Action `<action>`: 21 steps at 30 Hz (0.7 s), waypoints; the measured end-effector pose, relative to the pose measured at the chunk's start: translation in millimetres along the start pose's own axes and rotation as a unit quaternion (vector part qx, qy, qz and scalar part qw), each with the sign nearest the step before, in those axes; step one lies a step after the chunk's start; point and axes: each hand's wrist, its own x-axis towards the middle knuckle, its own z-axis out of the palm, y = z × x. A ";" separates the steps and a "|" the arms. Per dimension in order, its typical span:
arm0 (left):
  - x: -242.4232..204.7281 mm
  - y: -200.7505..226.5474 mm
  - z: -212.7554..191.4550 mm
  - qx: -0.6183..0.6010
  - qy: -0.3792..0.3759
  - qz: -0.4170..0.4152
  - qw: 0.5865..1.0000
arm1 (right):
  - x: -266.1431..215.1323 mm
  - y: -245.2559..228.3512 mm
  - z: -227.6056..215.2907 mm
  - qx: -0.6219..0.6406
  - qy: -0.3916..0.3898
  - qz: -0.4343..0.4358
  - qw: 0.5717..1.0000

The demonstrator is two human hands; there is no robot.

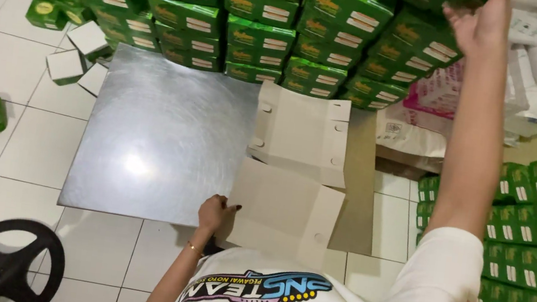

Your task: Folding flat cardboard into cake boxes and stacking them.

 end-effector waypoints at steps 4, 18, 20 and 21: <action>4.0 -2.1 -1.9 -0.003 -0.022 -0.002 1.000 | 8.3 -0.3 -6.5 -0.100 -0.085 -0.054 0.990; 37.0 -46.8 22.1 -0.152 -0.208 0.024 0.966 | -499.5 251.3 244.1 -0.481 -0.389 0.148 0.771; 39.2 -62.3 37.3 -0.248 -0.297 0.003 0.922 | -546.0 275.5 259.5 -0.497 -0.423 0.100 0.751; 41.0 -63.6 41.3 -0.329 -0.335 -0.017 0.883 | -559.5 277.2 270.2 -0.538 -0.402 0.045 0.740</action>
